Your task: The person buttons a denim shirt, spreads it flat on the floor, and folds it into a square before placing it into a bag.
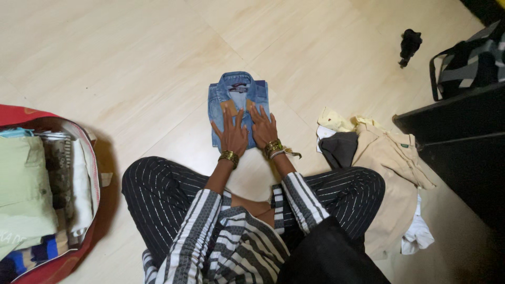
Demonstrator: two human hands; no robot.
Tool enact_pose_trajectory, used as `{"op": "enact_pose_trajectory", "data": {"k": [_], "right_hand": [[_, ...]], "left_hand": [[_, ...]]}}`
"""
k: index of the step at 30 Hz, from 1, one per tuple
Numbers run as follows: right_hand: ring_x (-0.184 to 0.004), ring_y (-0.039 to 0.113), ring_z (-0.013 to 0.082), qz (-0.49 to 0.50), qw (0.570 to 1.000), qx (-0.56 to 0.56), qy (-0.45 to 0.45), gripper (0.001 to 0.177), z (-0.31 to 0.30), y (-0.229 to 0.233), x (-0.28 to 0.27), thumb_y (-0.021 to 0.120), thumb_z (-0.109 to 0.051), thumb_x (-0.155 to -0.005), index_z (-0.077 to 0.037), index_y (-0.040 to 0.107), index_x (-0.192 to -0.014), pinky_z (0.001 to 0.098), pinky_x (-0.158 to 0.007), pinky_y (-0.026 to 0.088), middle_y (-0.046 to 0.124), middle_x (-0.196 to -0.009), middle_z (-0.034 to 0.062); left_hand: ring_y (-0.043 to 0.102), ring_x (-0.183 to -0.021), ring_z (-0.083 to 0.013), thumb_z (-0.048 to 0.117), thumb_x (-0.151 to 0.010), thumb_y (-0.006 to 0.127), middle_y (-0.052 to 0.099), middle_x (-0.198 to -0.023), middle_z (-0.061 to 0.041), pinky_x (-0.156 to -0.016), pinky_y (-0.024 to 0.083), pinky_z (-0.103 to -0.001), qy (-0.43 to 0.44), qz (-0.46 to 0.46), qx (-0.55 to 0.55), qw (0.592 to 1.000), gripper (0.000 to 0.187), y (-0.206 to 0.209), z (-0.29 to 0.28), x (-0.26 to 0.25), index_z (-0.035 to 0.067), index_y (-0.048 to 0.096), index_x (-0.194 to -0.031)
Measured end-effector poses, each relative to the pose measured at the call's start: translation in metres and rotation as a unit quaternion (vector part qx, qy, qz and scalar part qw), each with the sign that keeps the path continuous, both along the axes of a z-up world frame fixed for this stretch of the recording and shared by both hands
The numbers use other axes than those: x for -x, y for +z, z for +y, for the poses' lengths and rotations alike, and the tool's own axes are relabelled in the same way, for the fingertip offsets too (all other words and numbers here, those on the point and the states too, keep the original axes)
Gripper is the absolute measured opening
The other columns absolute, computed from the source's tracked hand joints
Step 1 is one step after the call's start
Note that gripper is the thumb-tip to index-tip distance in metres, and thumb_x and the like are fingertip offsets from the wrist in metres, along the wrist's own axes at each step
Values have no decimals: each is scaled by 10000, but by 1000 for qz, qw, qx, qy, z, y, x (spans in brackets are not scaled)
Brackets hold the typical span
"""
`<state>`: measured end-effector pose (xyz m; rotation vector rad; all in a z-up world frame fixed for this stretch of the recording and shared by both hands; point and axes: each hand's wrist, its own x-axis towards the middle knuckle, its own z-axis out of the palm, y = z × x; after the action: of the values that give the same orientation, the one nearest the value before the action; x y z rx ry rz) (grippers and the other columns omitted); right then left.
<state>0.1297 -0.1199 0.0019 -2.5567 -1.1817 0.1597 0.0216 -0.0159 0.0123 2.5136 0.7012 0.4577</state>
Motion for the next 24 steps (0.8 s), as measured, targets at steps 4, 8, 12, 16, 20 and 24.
{"op": "enact_pose_trajectory", "data": {"k": [4, 8, 12, 16, 20, 24], "right_hand": [[-1564, 175, 295, 1, 997, -71, 7, 561, 0, -14, 2, 258, -318, -1105, -101, 313, -1619, 607, -1219, 130, 266, -1687, 80], [-1604, 163, 231, 72, 997, -17, -15, 626, -5, -8, -11, 131, -438, -1073, -194, 337, -1611, 619, -1262, 33, 340, -1665, -6], [-1629, 122, 186, 119, 987, -91, -50, 647, 16, -6, -27, 153, -466, -1074, -161, 223, -1640, 623, -1279, -46, 219, -1710, 12], [-1591, -10, 271, 28, 999, -25, -14, 787, 75, -23, -43, 266, -553, -1076, -44, 43, -1635, 616, -1214, -23, -29, -1727, 136], [-1601, 13, 245, 38, 997, 24, -61, 821, 109, -14, -80, 288, -592, -1047, -90, 37, -1646, 611, -1238, -17, -26, -1732, 107], [-1605, 20, 238, 39, 995, 13, -88, 798, 119, -8, -87, 266, -573, -1061, -82, 31, -1645, 602, -1243, -9, -22, -1737, 97]], "left_hand": [[122, -1569, -278, 427, -1046, 430, 95, -1707, -21, -1152, -13, -755, -66, 2, -82, 994, 586, 19, 2, -18, 357, 278, -1608], [129, -1580, -206, 433, -1046, 404, 93, -1722, 25, -1201, -17, -743, -75, 53, -16, 996, 556, 20, 4, -18, 349, 330, -1591], [125, -1591, -226, 377, -1015, 452, 117, -1731, -37, -1193, -1, -738, -72, 57, -55, 994, 582, 8, 2, -15, 201, 402, -1568], [125, -1564, -267, 326, -898, 536, 168, -1679, -179, -1149, -13, -741, -67, 80, -112, 988, 719, 3, 3, -18, 54, 425, -1554], [127, -1578, -290, 312, -952, 537, 244, -1657, -150, -1181, -25, -751, -74, 51, -33, 995, 580, 7, 1, -18, 83, 493, -1483], [129, -1570, -297, 299, -925, 557, 249, -1666, -174, -1181, -11, -738, -72, 5, -26, 997, 592, 13, 4, -15, 46, 515, -1458]]}}
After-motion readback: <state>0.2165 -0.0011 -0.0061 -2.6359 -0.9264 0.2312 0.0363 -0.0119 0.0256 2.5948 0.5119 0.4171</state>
